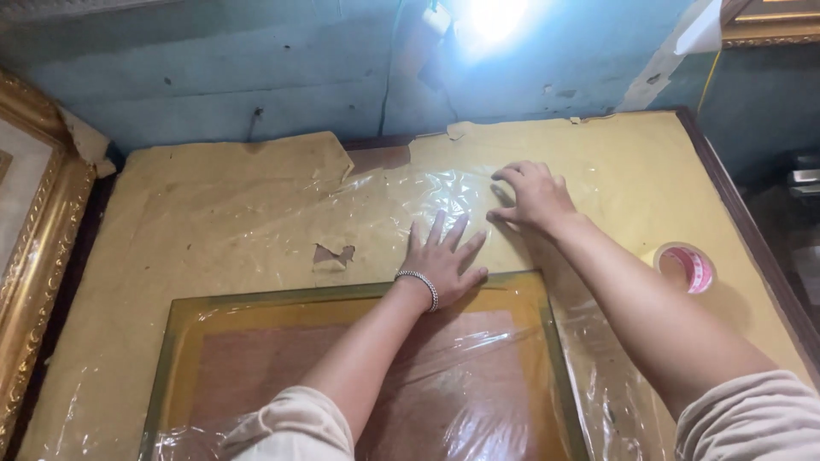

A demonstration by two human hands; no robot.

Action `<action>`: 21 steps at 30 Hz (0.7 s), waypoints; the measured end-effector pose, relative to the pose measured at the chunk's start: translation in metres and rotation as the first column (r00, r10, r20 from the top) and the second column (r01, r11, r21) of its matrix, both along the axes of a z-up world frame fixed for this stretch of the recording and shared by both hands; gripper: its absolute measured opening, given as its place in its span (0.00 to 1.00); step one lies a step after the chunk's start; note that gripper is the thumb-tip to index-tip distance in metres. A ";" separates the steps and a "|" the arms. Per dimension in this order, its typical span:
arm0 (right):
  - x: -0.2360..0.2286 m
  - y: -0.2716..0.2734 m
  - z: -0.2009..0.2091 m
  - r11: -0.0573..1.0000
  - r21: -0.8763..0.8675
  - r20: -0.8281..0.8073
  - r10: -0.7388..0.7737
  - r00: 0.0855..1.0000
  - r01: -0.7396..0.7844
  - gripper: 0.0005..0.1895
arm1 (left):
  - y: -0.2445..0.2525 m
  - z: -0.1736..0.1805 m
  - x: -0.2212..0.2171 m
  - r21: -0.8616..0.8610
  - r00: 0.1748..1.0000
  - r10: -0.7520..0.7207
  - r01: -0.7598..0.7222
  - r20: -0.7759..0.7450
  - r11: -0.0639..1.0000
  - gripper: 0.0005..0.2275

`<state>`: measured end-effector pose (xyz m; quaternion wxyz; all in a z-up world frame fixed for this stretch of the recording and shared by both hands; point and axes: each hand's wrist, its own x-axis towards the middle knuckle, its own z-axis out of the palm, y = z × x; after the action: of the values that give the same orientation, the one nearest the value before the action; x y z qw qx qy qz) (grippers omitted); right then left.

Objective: Wrapping a framed mirror in protective plastic film, smoothing it out, and trimming the edges with a utility knife.

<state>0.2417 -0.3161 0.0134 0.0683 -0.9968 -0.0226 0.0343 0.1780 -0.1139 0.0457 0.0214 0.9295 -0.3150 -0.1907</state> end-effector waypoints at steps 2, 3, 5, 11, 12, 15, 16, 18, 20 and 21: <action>0.018 -0.004 0.003 0.995 0.065 -0.022 0.073 0.997 -0.072 0.33 | 0.000 0.004 -0.001 0.013 1.000 -0.021 0.021 -0.006 1.000 0.26; 0.026 -0.006 0.005 0.995 0.070 -0.025 0.075 0.997 -0.073 0.33 | -0.001 0.003 -0.001 0.018 1.000 -0.019 0.019 -0.008 1.000 0.26; 0.040 -0.009 0.010 0.989 0.061 -0.137 0.141 0.980 -0.134 0.41 | -0.002 0.001 -0.002 -0.011 1.000 -0.019 0.018 -0.015 1.000 0.25; 0.080 -0.016 -0.002 0.984 0.102 -0.321 0.172 0.931 -0.146 0.36 | 0.002 -0.040 0.000 -0.223 0.957 -0.053 0.119 0.284 0.967 0.20; 0.078 -0.012 0.005 0.984 0.105 -0.323 0.173 0.930 -0.146 0.36 | 0.003 -0.055 0.003 -0.221 0.958 -0.053 0.119 0.281 0.968 0.20; 0.069 -0.010 0.024 0.975 0.067 -0.223 0.221 0.950 -0.211 0.12 | 0.003 -0.087 0.008 -0.455 0.773 0.023 0.348 0.634 0.820 0.13; 0.065 -0.012 0.025 0.961 0.038 -0.071 0.275 0.959 -0.273 0.09 | 0.005 -0.089 0.007 -0.463 0.746 0.001 0.412 0.666 0.785 0.11; 0.053 -0.016 0.027 0.947 -0.010 0.083 0.321 0.944 -0.321 0.08 | 0.004 -0.093 0.005 -0.471 0.714 -0.017 0.480 0.700 0.740 0.10; 0.041 -0.018 0.028 0.909 -0.133 0.470 0.409 0.782 -0.395 0.11 | 0.001 -0.095 0.005 -0.414 0.670 0.025 0.428 0.742 0.803 0.10; 0.028 -0.013 0.041 0.909 -0.137 0.473 0.410 0.780 -0.394 0.11 | 0.002 -0.098 0.004 -0.413 0.667 0.026 0.431 0.745 0.802 0.10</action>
<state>0.2694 -0.3291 0.0549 0.0361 -0.9452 -0.2506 -0.2062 0.1820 -0.1121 -0.0518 0.1443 0.8354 -0.4453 0.2880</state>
